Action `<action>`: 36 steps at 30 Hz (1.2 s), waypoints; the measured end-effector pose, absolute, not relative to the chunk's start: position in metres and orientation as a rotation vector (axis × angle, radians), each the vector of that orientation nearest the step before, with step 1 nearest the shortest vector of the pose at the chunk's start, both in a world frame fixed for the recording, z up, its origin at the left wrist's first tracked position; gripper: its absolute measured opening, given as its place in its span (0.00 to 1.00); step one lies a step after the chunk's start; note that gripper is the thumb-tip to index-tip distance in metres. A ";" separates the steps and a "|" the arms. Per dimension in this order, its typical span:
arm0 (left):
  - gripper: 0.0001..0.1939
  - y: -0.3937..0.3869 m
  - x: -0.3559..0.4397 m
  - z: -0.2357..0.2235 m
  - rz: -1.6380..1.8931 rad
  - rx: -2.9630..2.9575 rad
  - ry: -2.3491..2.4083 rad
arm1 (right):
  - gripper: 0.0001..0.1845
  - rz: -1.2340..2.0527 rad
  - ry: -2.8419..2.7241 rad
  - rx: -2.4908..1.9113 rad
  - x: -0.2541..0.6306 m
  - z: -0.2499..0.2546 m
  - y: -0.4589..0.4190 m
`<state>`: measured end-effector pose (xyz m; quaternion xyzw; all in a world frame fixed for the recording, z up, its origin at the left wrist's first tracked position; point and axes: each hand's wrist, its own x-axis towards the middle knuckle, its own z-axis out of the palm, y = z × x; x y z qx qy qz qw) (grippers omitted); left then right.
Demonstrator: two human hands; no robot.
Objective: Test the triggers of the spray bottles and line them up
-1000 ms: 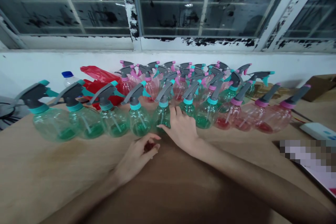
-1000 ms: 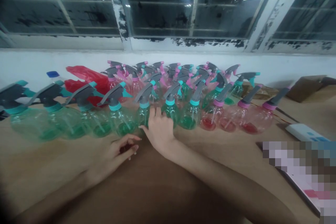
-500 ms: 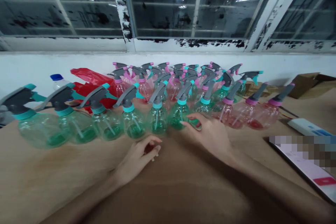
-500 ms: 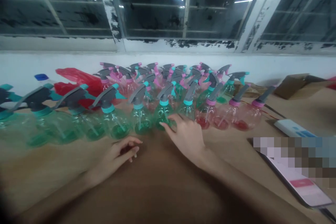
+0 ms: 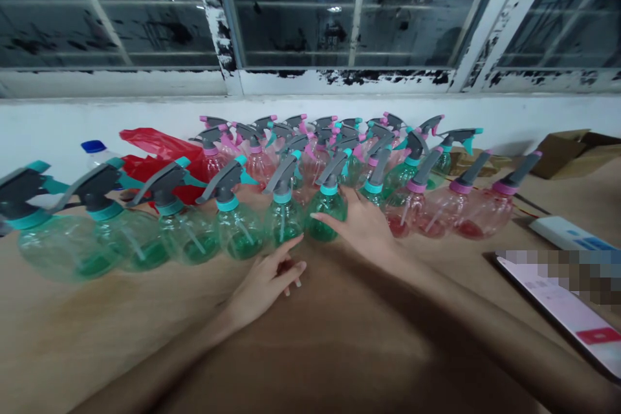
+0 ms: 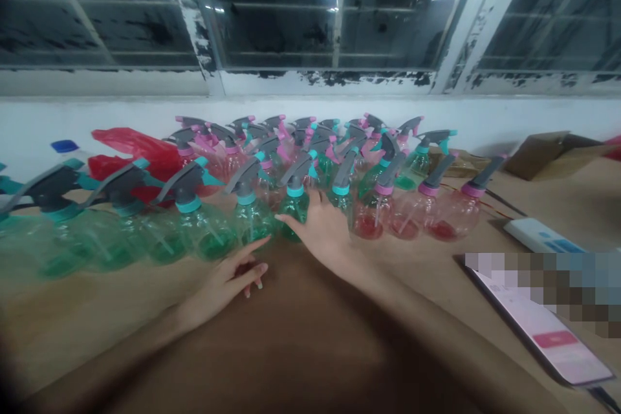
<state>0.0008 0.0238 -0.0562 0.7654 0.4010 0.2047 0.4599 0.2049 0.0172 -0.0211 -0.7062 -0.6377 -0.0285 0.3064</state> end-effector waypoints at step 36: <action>0.14 -0.005 -0.002 -0.032 0.552 2.019 1.026 | 0.37 -0.066 -1.964 -1.720 0.224 -0.030 -0.025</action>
